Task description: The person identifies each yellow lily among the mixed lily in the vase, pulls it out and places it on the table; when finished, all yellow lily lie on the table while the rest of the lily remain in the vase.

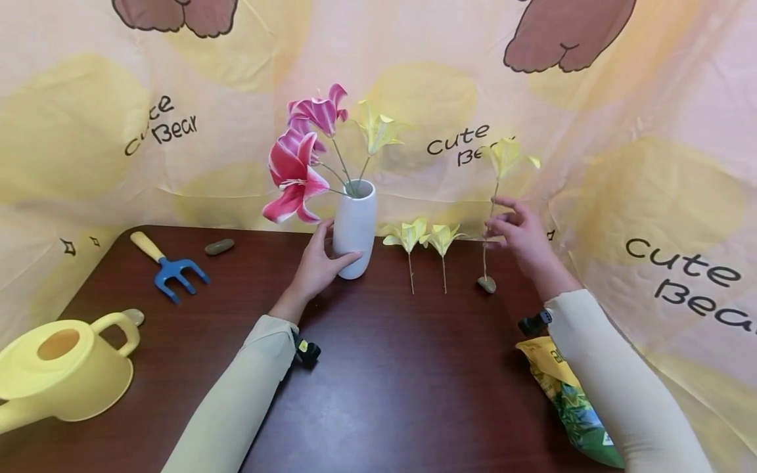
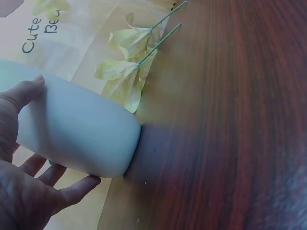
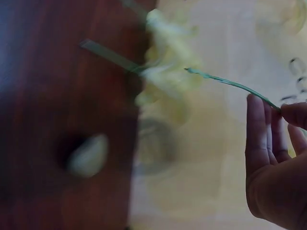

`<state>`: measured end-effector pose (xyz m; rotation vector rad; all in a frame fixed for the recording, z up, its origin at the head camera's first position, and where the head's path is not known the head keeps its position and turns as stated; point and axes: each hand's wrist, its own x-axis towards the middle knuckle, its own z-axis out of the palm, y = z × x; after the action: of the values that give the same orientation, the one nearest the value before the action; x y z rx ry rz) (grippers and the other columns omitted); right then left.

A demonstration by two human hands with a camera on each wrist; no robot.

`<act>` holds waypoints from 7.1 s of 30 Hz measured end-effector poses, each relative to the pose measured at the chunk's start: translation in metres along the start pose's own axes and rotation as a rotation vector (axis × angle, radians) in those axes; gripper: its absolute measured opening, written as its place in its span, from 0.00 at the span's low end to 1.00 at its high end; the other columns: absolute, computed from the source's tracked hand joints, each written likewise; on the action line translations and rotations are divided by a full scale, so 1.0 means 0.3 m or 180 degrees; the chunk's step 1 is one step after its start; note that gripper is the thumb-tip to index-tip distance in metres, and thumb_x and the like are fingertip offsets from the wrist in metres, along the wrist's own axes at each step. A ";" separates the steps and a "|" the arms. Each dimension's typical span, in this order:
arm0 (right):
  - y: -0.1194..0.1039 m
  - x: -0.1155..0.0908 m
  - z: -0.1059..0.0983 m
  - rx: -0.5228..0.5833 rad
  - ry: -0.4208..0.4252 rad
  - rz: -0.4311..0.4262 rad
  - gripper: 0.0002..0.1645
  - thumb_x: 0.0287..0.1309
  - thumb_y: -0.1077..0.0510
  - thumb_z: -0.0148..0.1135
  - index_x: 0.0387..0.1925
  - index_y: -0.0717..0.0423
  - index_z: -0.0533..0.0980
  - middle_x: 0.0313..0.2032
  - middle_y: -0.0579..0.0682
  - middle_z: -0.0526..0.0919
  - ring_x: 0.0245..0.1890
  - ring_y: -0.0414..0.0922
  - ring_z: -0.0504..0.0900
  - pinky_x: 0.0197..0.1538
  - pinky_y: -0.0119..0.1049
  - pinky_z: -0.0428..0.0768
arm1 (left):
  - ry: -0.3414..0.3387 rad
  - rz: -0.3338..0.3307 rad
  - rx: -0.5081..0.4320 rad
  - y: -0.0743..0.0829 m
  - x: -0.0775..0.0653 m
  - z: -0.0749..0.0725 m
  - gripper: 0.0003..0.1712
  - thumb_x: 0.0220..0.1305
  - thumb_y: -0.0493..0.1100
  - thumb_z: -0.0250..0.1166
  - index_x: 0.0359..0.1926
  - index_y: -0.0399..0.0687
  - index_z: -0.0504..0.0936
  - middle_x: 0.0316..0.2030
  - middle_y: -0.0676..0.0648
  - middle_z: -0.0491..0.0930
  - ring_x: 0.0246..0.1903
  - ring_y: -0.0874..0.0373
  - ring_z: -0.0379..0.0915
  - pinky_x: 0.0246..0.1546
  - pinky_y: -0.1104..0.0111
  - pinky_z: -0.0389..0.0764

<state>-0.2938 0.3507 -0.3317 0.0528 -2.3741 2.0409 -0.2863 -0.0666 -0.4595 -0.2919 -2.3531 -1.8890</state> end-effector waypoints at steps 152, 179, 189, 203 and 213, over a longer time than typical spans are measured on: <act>-0.482 0.127 0.558 0.1521 0.0103 -0.0890 0.15 0.70 0.69 0.73 0.55 0.55 0.86 0.39 0.52 0.89 0.33 0.46 0.90 0.37 0.38 0.94 | 0.0029 0.0002 0.0061 -0.007 -0.007 -0.001 0.56 0.65 0.52 0.85 0.84 0.58 0.61 0.78 0.38 0.72 0.77 0.37 0.71 0.80 0.37 0.73; 0.092 -0.003 -0.299 -0.0193 0.0007 0.0257 0.15 0.81 0.63 0.64 0.52 0.36 0.85 0.42 0.34 0.90 0.39 0.34 0.89 0.43 0.29 0.92 | 0.0016 -0.0087 0.0110 -0.005 -0.005 -0.005 0.56 0.67 0.53 0.84 0.86 0.59 0.59 0.79 0.39 0.70 0.79 0.37 0.70 0.78 0.39 0.77; 0.194 -0.032 -0.358 -0.0377 0.0004 0.0875 0.19 0.81 0.68 0.58 0.45 0.37 0.83 0.32 0.33 0.91 0.33 0.34 0.91 0.42 0.30 0.92 | 0.0009 -0.0085 0.0101 -0.008 -0.002 -0.003 0.56 0.66 0.54 0.84 0.85 0.59 0.60 0.79 0.38 0.71 0.78 0.37 0.71 0.78 0.38 0.76; 0.267 -0.014 -0.317 -0.0669 -0.0214 0.1116 0.19 0.80 0.70 0.57 0.43 0.41 0.83 0.29 0.34 0.90 0.35 0.34 0.89 0.43 0.32 0.93 | 0.0011 -0.0019 0.0057 -0.011 -0.008 -0.001 0.56 0.66 0.53 0.84 0.85 0.58 0.61 0.79 0.38 0.71 0.79 0.36 0.70 0.81 0.35 0.72; 0.321 0.011 -0.302 -0.0860 -0.0400 0.1281 0.17 0.82 0.66 0.58 0.66 0.56 0.76 0.33 0.34 0.90 0.40 0.36 0.90 0.49 0.36 0.93 | 0.0007 0.0049 0.0047 -0.021 -0.005 -0.007 0.55 0.66 0.52 0.84 0.85 0.59 0.61 0.78 0.39 0.71 0.78 0.35 0.71 0.78 0.36 0.76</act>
<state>-0.3016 0.4546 -0.4133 -0.3354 -2.9167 1.8731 -0.2863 -0.0700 -0.4652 -0.3053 -2.3553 -1.8635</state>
